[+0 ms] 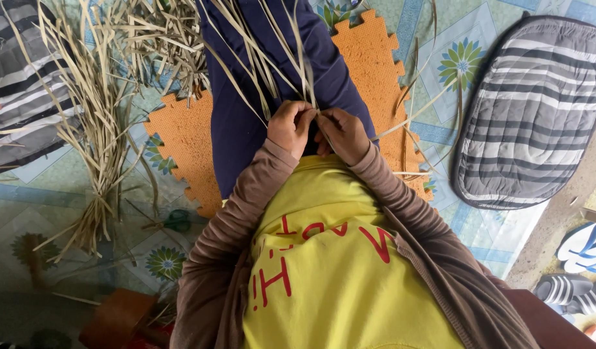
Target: Braiding and weaving long strands of dried straw or grass to create a rope or mat component.
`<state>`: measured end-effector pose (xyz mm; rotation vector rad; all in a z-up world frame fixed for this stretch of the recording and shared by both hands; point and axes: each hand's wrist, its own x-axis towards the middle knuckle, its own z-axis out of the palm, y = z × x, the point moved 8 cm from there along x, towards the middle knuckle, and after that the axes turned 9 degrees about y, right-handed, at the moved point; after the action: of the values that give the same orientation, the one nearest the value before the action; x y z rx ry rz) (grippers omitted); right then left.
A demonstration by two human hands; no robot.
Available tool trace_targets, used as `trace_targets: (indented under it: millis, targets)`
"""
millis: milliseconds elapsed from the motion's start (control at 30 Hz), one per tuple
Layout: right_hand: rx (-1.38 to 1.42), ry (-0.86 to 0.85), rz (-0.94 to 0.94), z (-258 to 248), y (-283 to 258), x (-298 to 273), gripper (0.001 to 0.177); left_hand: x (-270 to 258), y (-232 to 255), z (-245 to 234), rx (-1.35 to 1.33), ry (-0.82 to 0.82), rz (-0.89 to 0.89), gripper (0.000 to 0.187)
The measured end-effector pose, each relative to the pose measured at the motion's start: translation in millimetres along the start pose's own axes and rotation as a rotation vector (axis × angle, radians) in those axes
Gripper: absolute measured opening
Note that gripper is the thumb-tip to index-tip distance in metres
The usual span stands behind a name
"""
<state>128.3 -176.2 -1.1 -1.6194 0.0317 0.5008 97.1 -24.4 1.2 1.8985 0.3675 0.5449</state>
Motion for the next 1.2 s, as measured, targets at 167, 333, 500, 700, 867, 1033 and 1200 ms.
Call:
trace_targets:
  millis: [167,333,500,700,867,1033,1200]
  targets:
    - [-1.097,-0.218,-0.182,-5.6,-77.0,-58.5,0.048,-1.8,-0.6,-0.2,0.019,-0.024,0.019,0.011]
    - [-1.524,-0.563,-0.097,-77.9,-5.3,-103.1,0.077,-9.6,-20.1,4.4,0.034,-0.051,-0.012,0.016]
    - [-1.602,-0.575,-0.128,-85.5,-16.4,-71.7,0.056,-10.0,-10.1,-0.4,0.024,-0.075,-0.012,0.016]
    - [-0.864,-0.282,-0.459,-17.5,-83.4,23.9,0.025,-14.3,-22.4,5.3,0.060,-0.103,-0.054,0.014]
    - [-1.041,-0.381,-0.209,34.9,-48.6,93.5,0.063,-14.4,-21.9,7.5,0.125,-0.082,-0.002,0.011]
    - [-1.284,-0.514,-0.206,89.1,-23.7,132.1,0.059,-11.0,1.9,4.4,0.198,-0.077,0.066,0.014]
    - [-1.137,-0.607,-0.131,111.3,-44.4,162.3,0.032,-15.0,11.9,-6.5,0.116,-0.015,0.105,0.014]
